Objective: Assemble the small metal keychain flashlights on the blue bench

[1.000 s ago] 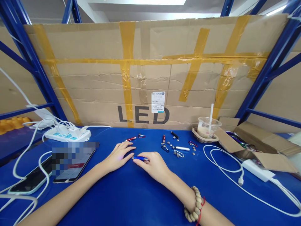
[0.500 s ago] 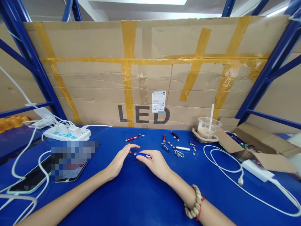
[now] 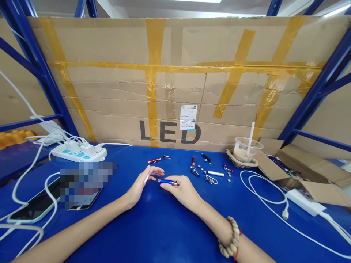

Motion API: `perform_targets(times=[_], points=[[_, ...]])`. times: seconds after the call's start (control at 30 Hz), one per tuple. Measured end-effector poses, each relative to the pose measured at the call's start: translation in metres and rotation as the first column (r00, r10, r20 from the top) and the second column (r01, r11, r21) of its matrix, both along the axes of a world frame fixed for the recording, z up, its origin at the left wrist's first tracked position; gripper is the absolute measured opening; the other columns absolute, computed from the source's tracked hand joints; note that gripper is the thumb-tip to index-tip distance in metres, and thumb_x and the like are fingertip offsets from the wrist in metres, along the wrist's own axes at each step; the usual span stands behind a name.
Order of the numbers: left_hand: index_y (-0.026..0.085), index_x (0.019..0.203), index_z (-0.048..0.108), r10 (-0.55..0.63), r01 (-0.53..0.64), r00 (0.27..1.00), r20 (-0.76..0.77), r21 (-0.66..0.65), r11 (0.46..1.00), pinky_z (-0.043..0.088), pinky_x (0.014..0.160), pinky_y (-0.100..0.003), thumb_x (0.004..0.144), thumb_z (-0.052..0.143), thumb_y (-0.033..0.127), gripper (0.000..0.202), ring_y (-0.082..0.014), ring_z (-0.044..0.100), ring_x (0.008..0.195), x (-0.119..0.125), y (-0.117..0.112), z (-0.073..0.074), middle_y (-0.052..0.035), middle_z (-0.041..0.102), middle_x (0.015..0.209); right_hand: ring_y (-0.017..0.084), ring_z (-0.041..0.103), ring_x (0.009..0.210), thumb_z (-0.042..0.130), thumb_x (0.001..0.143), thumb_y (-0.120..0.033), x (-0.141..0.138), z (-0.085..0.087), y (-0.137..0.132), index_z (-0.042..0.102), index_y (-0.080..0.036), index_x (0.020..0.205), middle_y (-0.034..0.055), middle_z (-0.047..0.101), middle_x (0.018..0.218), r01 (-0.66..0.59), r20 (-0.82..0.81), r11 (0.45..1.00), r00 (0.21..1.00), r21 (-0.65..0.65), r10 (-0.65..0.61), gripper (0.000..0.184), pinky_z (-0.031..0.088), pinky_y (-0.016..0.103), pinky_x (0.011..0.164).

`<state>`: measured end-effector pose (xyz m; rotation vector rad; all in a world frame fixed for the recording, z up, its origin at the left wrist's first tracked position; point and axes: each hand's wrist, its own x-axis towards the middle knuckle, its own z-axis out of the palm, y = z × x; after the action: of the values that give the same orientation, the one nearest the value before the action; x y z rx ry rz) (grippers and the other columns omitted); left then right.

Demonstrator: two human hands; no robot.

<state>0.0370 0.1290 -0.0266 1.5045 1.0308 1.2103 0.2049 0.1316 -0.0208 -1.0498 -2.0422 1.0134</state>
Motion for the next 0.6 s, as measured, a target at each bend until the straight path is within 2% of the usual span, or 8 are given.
perform_targets(times=[0.13,0.3,0.6], points=[[0.018,0.084,0.061,0.043,-0.040,0.997,-0.058,0.043,0.998,0.037,0.081,-0.033,0.089,0.022,0.044,0.047,-0.0211,0.055,0.095,-0.0015,0.0007,-0.0003,-0.0064,0.063,0.095,0.010,0.050,0.062,0.052,0.077,-0.048,-0.0003,-0.0006,-0.0003,0.067,-0.012,0.081,0.0022,0.062,0.071,0.049,0.022,0.999,0.999,-0.001,-0.049,0.039,0.038,0.018,0.056],[0.017,0.080,0.059,0.093,-0.091,0.994,-0.048,0.040,0.995,0.038,0.079,-0.033,0.088,0.022,0.045,0.047,-0.0212,0.055,0.091,-0.0025,0.0028,-0.0009,-0.0070,0.063,0.089,0.009,0.047,0.057,0.052,0.076,-0.050,-0.0022,0.0018,-0.0024,0.067,-0.011,0.070,0.0016,0.060,0.063,0.082,0.076,0.996,0.993,0.042,-0.085,0.042,0.035,0.018,0.052],[0.016,0.080,0.057,0.090,-0.086,0.994,-0.069,0.053,0.995,0.038,0.078,-0.032,0.087,0.024,0.043,0.044,-0.0204,0.055,0.089,-0.0032,0.0018,-0.0026,-0.0068,0.061,0.088,0.014,0.056,0.069,0.055,0.075,-0.048,-0.0051,0.0027,-0.0023,0.070,-0.016,0.082,0.0014,0.066,0.075,0.080,-0.002,0.997,0.997,-0.003,-0.080,0.036,0.042,0.020,0.062]])
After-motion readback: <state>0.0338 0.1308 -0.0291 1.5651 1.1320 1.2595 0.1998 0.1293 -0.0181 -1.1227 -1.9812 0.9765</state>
